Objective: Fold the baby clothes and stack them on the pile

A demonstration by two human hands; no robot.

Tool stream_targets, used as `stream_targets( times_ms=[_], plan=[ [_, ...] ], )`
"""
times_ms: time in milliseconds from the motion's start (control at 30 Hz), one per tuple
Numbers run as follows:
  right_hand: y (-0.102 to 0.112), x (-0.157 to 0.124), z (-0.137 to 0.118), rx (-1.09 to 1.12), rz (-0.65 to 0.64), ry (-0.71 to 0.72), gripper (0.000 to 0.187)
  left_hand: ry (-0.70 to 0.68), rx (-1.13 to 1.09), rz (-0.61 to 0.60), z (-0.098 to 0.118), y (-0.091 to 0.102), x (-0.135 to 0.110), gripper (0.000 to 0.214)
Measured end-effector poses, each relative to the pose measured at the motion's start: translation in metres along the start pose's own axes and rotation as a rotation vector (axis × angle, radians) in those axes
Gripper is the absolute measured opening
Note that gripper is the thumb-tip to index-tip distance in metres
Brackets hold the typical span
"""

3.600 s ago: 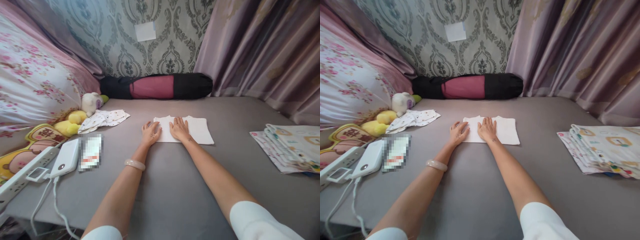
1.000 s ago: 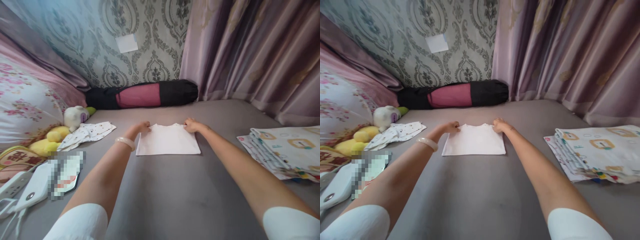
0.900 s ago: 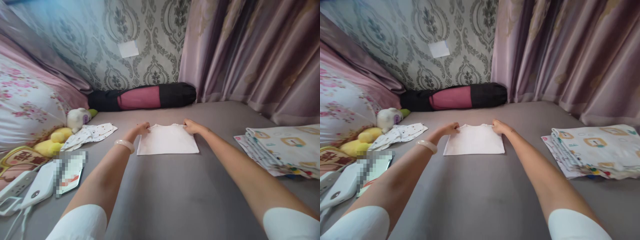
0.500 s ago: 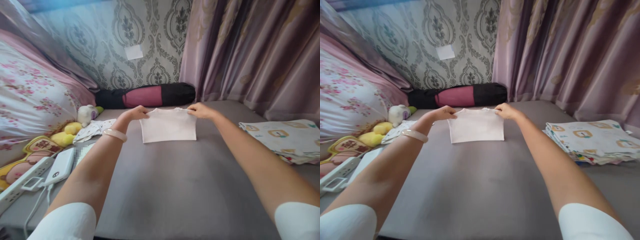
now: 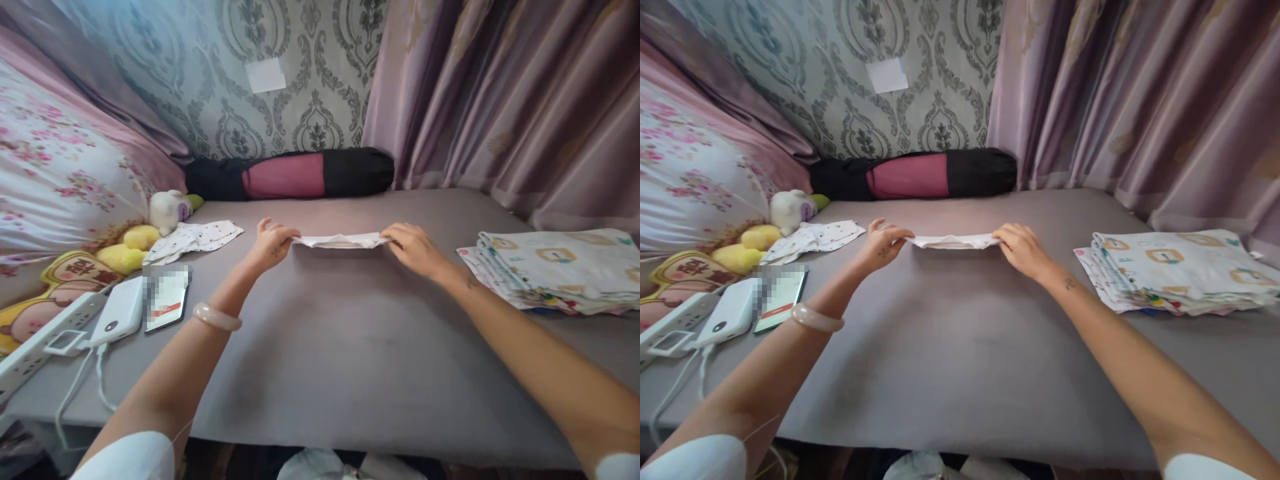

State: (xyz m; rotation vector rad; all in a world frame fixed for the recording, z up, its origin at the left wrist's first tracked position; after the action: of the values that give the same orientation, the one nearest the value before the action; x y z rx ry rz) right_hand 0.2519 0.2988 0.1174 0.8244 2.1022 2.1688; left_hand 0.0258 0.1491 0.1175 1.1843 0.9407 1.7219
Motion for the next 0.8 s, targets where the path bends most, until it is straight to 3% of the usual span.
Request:
stream_targets(
  times_ms=[167, 367, 467, 633, 733, 800],
  plan=[
    [-0.023, -0.034, -0.024, -0.01, -0.03, 0.087, 0.03, -0.049, -0.029, -0.075, 0.004, -0.026, -0.039, 0.041],
    [-0.049, -0.056, -0.035, -0.025, -0.122, 0.136, 0.041, -0.058, -0.034, -0.19, 0.006, -0.053, -0.061, 0.046],
    [-0.052, -0.062, -0.038, -0.009, -0.165, 0.137, 0.046, -0.022, -0.03, -0.216, 0.005, -0.056, -0.069, 0.046],
    [-0.045, -0.035, -0.039, 0.01, -0.112, -0.025, 0.027, 0.142, -0.09, -0.138, 0.012, -0.053, -0.055, 0.026],
    [-0.051, -0.007, -0.056, 0.03, -0.06, -0.089, 0.033, 0.176, -0.087, -0.065, 0.034, -0.061, -0.034, 0.034],
    [-0.064, 0.007, -0.07, 0.013, -0.078, -0.108, 0.039, 0.147, -0.044, -0.077, 0.052, -0.076, -0.023, 0.038]
  ],
)
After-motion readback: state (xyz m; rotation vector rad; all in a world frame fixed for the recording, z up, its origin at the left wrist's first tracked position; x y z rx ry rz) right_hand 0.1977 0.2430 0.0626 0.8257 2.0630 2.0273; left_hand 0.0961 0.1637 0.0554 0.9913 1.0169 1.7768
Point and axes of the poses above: each hand's wrist, its own x-axis towards the middle knuckle, its own y-axis out of the back of the hand, z = x × y, the point moved 10 cm from there along x, towards the middle knuckle, and after that the axes turned 8 degrees about -x, right-handed, at the moved point
